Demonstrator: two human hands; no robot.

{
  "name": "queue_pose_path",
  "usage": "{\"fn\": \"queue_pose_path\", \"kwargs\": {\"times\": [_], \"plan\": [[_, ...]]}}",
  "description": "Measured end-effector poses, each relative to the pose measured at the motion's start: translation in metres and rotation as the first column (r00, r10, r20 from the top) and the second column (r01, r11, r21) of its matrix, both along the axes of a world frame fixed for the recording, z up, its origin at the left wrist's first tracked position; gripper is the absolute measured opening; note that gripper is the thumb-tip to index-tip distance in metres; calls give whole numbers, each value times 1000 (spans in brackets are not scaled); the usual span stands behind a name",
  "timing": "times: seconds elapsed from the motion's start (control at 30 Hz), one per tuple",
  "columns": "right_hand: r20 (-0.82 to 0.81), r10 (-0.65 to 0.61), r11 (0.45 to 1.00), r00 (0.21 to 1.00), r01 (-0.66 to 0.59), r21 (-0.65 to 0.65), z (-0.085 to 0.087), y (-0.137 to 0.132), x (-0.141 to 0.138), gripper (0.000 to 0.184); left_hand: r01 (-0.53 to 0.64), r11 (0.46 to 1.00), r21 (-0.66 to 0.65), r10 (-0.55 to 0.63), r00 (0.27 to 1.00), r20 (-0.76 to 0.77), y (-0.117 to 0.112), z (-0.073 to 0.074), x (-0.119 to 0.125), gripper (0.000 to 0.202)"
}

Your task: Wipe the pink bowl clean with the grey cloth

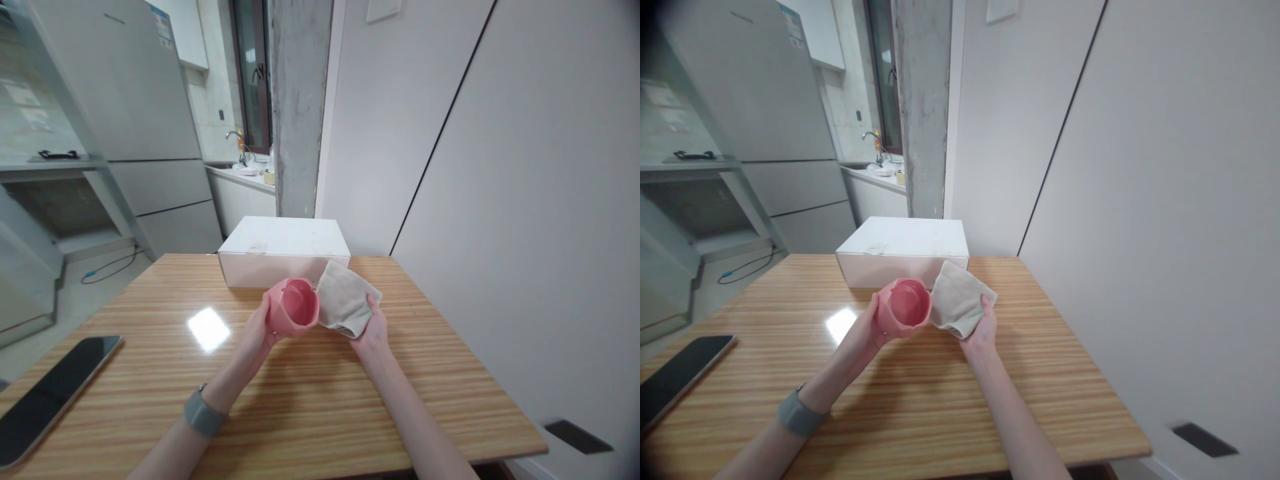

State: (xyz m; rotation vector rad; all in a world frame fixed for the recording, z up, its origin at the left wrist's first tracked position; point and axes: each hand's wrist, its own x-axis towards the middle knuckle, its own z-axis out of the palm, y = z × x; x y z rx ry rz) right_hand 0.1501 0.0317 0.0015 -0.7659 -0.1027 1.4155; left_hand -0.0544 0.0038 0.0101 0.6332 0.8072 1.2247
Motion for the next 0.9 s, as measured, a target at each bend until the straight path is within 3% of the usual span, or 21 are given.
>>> {"fn": "queue_pose_path", "kwargs": {"times": [0.17,0.27,0.37,0.43,0.47,0.53,0.6,0.7,0.9], "plan": [[30,-21,994,999,18,108,6,-4,-6,23,169,985,-41,-162,976,149,-5,8,2,54],[227,140,951,964,-194,239,4,-12,-16,21,215,973,-89,-203,971,129,-8,4,6,52],[507,353,761,787,-556,334,6,-23,-20,25,281,951,-126,-276,959,59,-11,-2,7,56],[668,372,617,645,-709,342,12,-29,-18,26,330,934,-136,-329,944,26,-13,-2,5,60],[722,354,571,595,-749,337,15,-30,-17,25,343,930,-131,-344,939,17,-13,-2,3,61],[766,332,534,550,-779,328,18,-30,-17,26,352,927,-128,-355,935,-2,-14,0,2,58],[738,358,566,571,-762,315,15,-28,-19,30,336,929,-157,-344,938,-30,-14,0,3,54],[662,382,667,644,-688,284,5,-25,-26,34,289,937,-197,-308,949,-70,-12,-4,5,50],[621,269,828,736,-506,241,-4,-29,-43,33,191,969,-156,-209,972,-108,-6,-14,4,46]]}}
